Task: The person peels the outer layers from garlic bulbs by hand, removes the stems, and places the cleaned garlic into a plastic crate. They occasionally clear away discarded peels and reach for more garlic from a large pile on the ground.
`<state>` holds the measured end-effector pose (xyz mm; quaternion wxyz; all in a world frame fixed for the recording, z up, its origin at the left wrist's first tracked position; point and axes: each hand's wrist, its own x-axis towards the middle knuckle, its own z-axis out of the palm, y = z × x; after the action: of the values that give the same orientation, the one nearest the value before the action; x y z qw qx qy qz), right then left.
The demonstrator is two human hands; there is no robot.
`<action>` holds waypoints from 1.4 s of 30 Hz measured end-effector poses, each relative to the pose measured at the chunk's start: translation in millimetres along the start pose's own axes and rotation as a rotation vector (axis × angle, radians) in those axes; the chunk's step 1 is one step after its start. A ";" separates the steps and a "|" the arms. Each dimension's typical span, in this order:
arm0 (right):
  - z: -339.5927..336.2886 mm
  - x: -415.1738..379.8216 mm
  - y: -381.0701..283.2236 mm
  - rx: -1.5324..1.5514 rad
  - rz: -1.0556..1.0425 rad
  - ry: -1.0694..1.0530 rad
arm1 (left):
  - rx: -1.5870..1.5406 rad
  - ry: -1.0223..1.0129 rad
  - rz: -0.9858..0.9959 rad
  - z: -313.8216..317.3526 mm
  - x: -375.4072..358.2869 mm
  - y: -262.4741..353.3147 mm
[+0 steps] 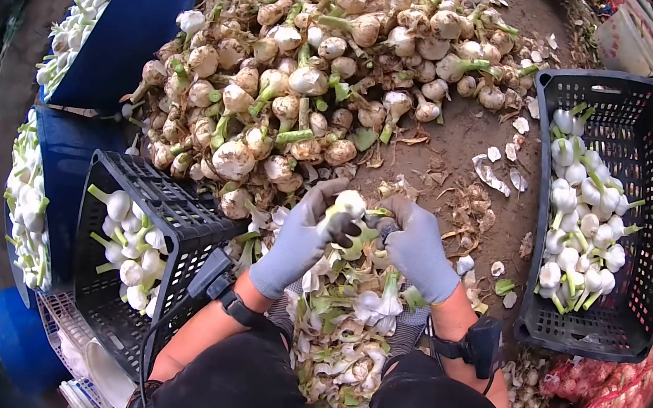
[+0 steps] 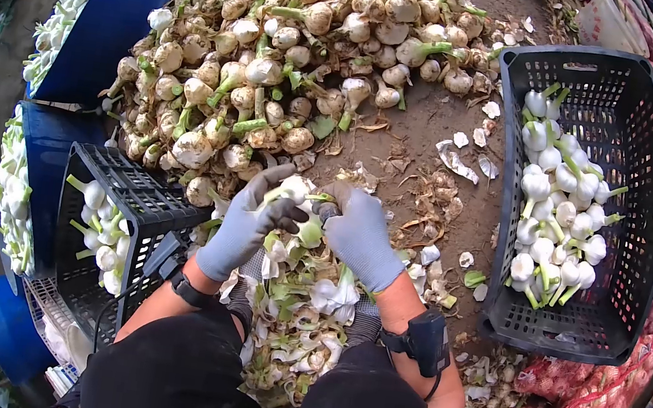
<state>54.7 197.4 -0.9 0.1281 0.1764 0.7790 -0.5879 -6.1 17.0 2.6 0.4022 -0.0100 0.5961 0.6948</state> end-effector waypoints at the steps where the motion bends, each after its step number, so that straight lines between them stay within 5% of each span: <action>1: 3.2 -4.0 -3.8 -0.010 0.002 0.011 | -0.041 0.023 0.060 2.8 -0.6 8.8; 4: 11.7 -14.9 -6.6 -0.028 0.016 0.022 | 0.154 -0.002 0.134 2.4 3.2 2.0; 6: 12.6 -19.3 -2.1 -0.219 -0.203 0.085 | -0.117 0.002 -0.084 -4.8 5.7 3.7; 10: 0.5 -19.2 3.4 -0.314 -0.200 0.065 | -0.046 -0.077 0.092 11.4 7.3 -3.5; 12: 2.2 -21.8 1.3 -0.389 -0.341 0.078 | -0.009 -0.089 0.007 1.9 10.3 -3.7; 14: 0.3 -18.7 3.5 -0.581 -0.277 0.246 | -0.432 -0.097 -0.194 -5.8 11.5 -8.0; 15: -7.1 -13.5 15.0 -0.657 -0.193 0.319 | -0.563 -0.134 -0.107 -4.5 10.6 -7.6; 16: -12.1 -9.7 31.1 -0.656 -0.192 0.323 | -0.561 -0.137 -0.108 -4.8 7.3 -3.1; 18: -27.2 -2.3 56.2 -0.918 0.173 0.260 | -0.689 -0.154 0.031 -7.0 4.6 9.1; 19: -28.1 -9.1 37.5 -1.091 0.240 0.087 | -0.616 -0.103 0.086 -9.6 6.5 8.0; 20: -21.5 -16.9 41.6 -1.101 0.105 0.123 | -0.456 -0.092 0.075 -17.3 12.9 -1.4; 22: -7.1 -26.4 6.5 -0.893 -0.195 0.261 | -0.261 -0.104 -0.034 1.3 14.5 1.8; 24: 1.2 -20.5 19.4 -0.040 -0.166 0.140 | -0.199 -0.324 -0.025 31.7 8.2 10.2; 25: -13.2 -10.6 16.6 0.019 -0.120 0.094 | -0.087 -0.305 -0.002 35.1 9.6 19.2; 26: -43.5 -13.3 12.8 0.503 0.114 -0.035 | 0.023 -0.284 0.022 35.7 12.0 27.6; 27: -63.8 -19.0 12.9 0.729 -0.040 0.167 | 0.102 -0.179 0.094 30.7 16.2 33.3; 28: -95.6 -20.1 10.3 1.325 -0.176 0.122 | 0.167 -0.105 0.098 16.0 24.1 32.8; 29: -112.3 -24.8 30.4 1.475 -0.475 0.087 | 0.160 -0.077 0.110 14.5 28.7 35.9; 30: -124.9 -24.8 45.7 1.251 -0.604 0.162 | 0.140 -0.074 0.123 18.8 36.7 36.2; 32: -140.5 -13.8 9.5 1.294 -0.505 0.261 | 0.179 0.016 0.042 -0.7 25.0 29.7; 35: -107.5 69.7 28.8 0.355 -0.165 0.281 | 0.246 -0.074 -0.002 5.8 27.3 23.4; 36: -93.2 97.2 27.1 -0.236 -0.232 0.392 | 0.315 -0.103 -0.001 5.3 31.1 22.6; 38: -69.6 144.0 8.2 -0.916 0.035 0.325 | 0.432 -0.106 0.020 4.5 40.2 22.9; 40: -51.7 171.8 32.4 -0.994 -0.122 0.421 | 0.407 -0.087 0.026 -6.8 52.1 15.5; 42: -47.9 192.5 42.3 -1.054 -0.039 0.442 | 0.384 -0.026 -0.023 -13.9 58.9 16.0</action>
<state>-101.1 277.7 -102.8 0.0221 0.1929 0.9784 -0.0712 -61.5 38.2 -17.4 0.4124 0.0692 0.7124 0.5636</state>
